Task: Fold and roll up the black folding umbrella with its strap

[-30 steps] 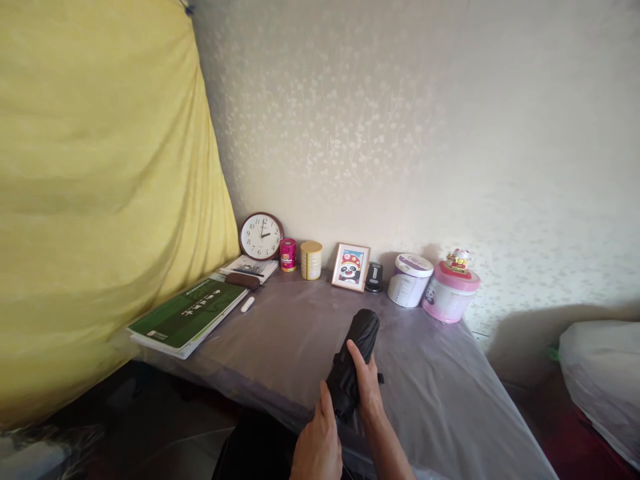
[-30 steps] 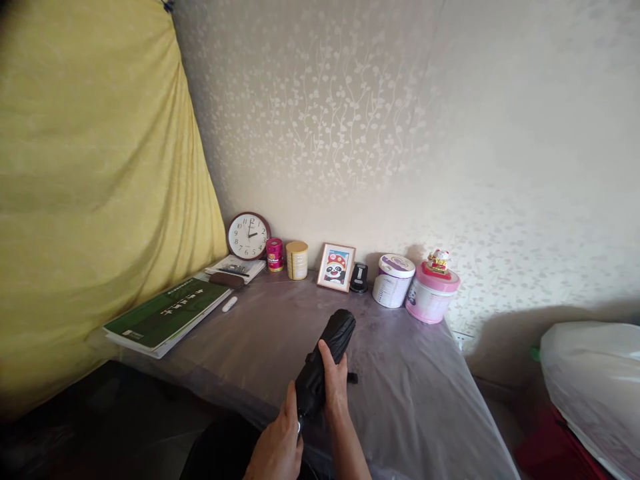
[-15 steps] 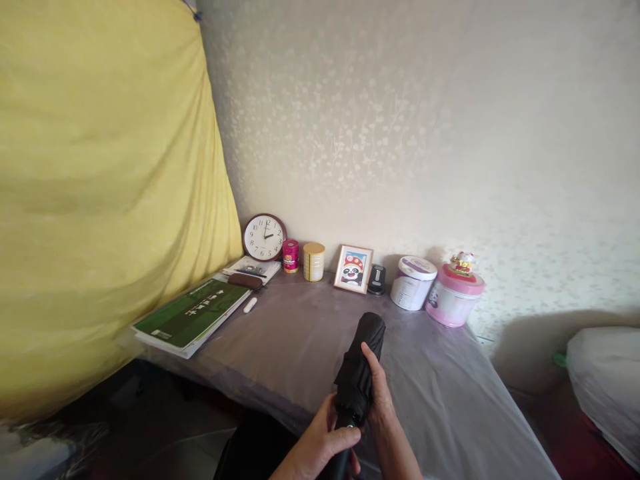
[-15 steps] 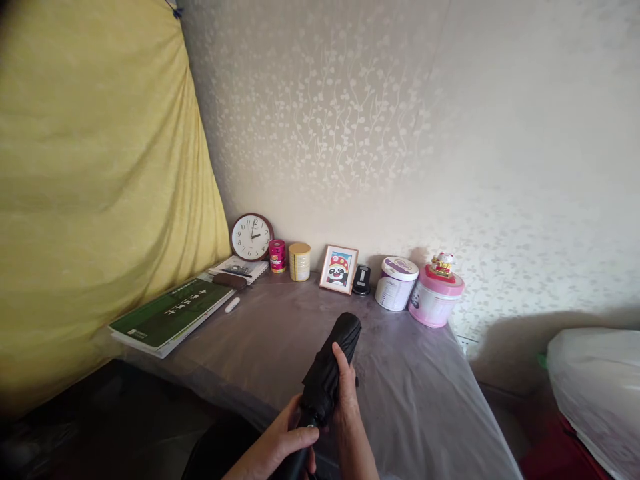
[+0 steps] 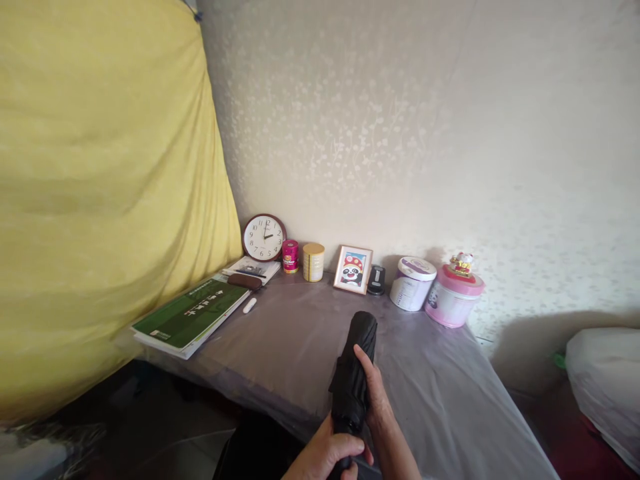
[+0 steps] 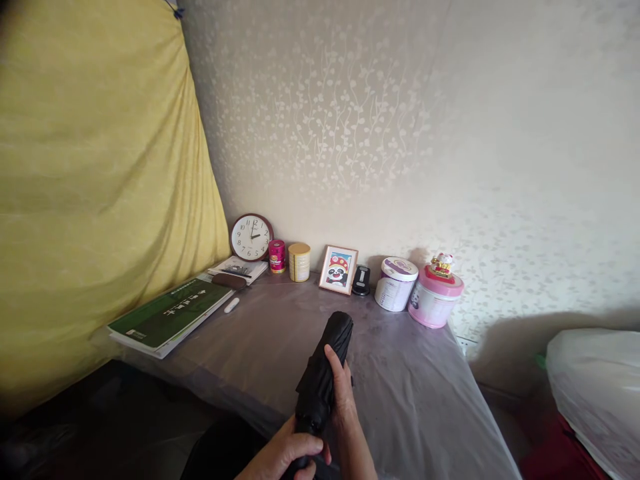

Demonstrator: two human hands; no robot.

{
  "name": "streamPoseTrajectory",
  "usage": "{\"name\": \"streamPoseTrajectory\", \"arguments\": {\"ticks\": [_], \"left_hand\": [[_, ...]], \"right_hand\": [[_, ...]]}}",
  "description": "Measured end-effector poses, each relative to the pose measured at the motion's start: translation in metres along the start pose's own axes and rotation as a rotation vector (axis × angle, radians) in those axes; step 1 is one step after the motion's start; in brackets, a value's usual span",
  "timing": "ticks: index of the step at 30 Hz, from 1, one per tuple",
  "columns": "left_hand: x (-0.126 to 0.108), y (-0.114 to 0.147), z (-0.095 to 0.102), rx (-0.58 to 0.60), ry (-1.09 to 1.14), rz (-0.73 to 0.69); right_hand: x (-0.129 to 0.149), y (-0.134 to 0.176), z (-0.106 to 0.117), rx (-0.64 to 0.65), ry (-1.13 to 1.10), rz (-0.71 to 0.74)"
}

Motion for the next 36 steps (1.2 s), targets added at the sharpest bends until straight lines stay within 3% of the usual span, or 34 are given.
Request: {"name": "streamPoseTrajectory", "arguments": {"ticks": [3,10,14,17,20,24,26,29,31,36], "left_hand": [[0.0,-0.004,0.01,-0.117,-0.164,-0.02],[-0.009,-0.001,0.037,-0.503,-0.604,-0.109],[-0.025,0.008,0.033,-0.54,-0.98,-0.163],[-0.03,0.013,0.032,-0.58,-1.217,-0.068],[-0.031,0.014,0.031,-0.589,-1.309,-0.012],[-0.035,0.014,0.029,-0.507,-1.098,-0.131],[-0.033,0.014,0.027,-0.387,-0.823,-0.154],[-0.025,0.013,0.016,-0.173,-0.347,-0.068],[-0.025,0.013,0.007,-0.062,-0.149,-0.054],[-0.016,0.005,0.005,0.004,-0.113,-0.023]], "right_hand": [[0.0,-0.004,-0.001,0.034,0.036,0.007],[0.004,-0.01,0.007,-0.041,0.125,0.137],[0.007,-0.007,0.004,-0.061,0.111,0.141],[0.005,-0.008,0.003,-0.073,0.11,0.133],[0.0,-0.012,0.006,-0.103,0.102,0.133],[-0.002,-0.012,0.009,-0.11,0.071,0.124],[-0.001,-0.01,0.008,-0.085,0.045,0.089],[-0.002,-0.004,0.003,-0.027,-0.011,0.018],[-0.004,-0.001,-0.002,0.022,-0.042,-0.022],[-0.008,0.002,0.002,-0.015,0.015,-0.05]]}}
Point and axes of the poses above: each hand's wrist, its own y-axis away from the middle knuckle, its own z-axis out of the back of the hand, x = y × z, the point moved 9 cm from there along -y, towards the middle knuckle, and after that the axes turned 13 degrees about y, right-handed, at the moved point
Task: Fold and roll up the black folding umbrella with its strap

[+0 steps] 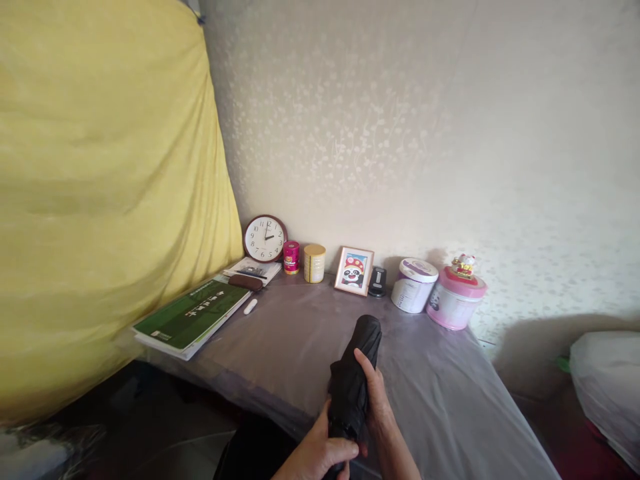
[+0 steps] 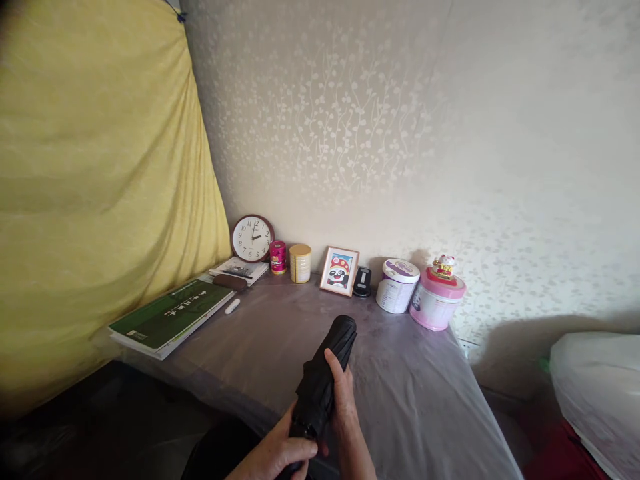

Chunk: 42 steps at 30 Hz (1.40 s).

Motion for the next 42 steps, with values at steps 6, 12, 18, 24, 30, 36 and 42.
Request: {"name": "streamPoseTrajectory", "arguments": {"ticks": [6,12,18,24,30,36,42], "left_hand": [[0.018,-0.009,0.029,-0.251,-0.222,-0.022],[-0.002,0.001,0.038,-0.497,-0.744,-0.17],[-0.022,0.014,0.026,-0.507,-0.925,-0.108],[0.001,0.006,0.018,-0.316,-0.425,0.001],[-0.017,0.007,0.023,-0.489,-0.975,-0.194],[-0.018,0.008,0.016,-0.565,-1.315,0.008],[-0.021,0.004,0.013,-0.44,-0.969,-0.176]], "right_hand": [[0.006,-0.008,0.001,0.007,0.112,0.12],[0.004,-0.015,0.01,-0.102,0.195,0.187],[-0.002,-0.015,0.013,-0.12,0.1,0.191],[-0.002,-0.012,0.01,-0.052,0.073,0.131],[0.008,-0.009,0.018,-0.163,0.241,0.22],[-0.004,-0.017,0.022,-0.178,0.212,0.225],[-0.01,-0.014,0.026,-0.126,0.072,0.151]]}}
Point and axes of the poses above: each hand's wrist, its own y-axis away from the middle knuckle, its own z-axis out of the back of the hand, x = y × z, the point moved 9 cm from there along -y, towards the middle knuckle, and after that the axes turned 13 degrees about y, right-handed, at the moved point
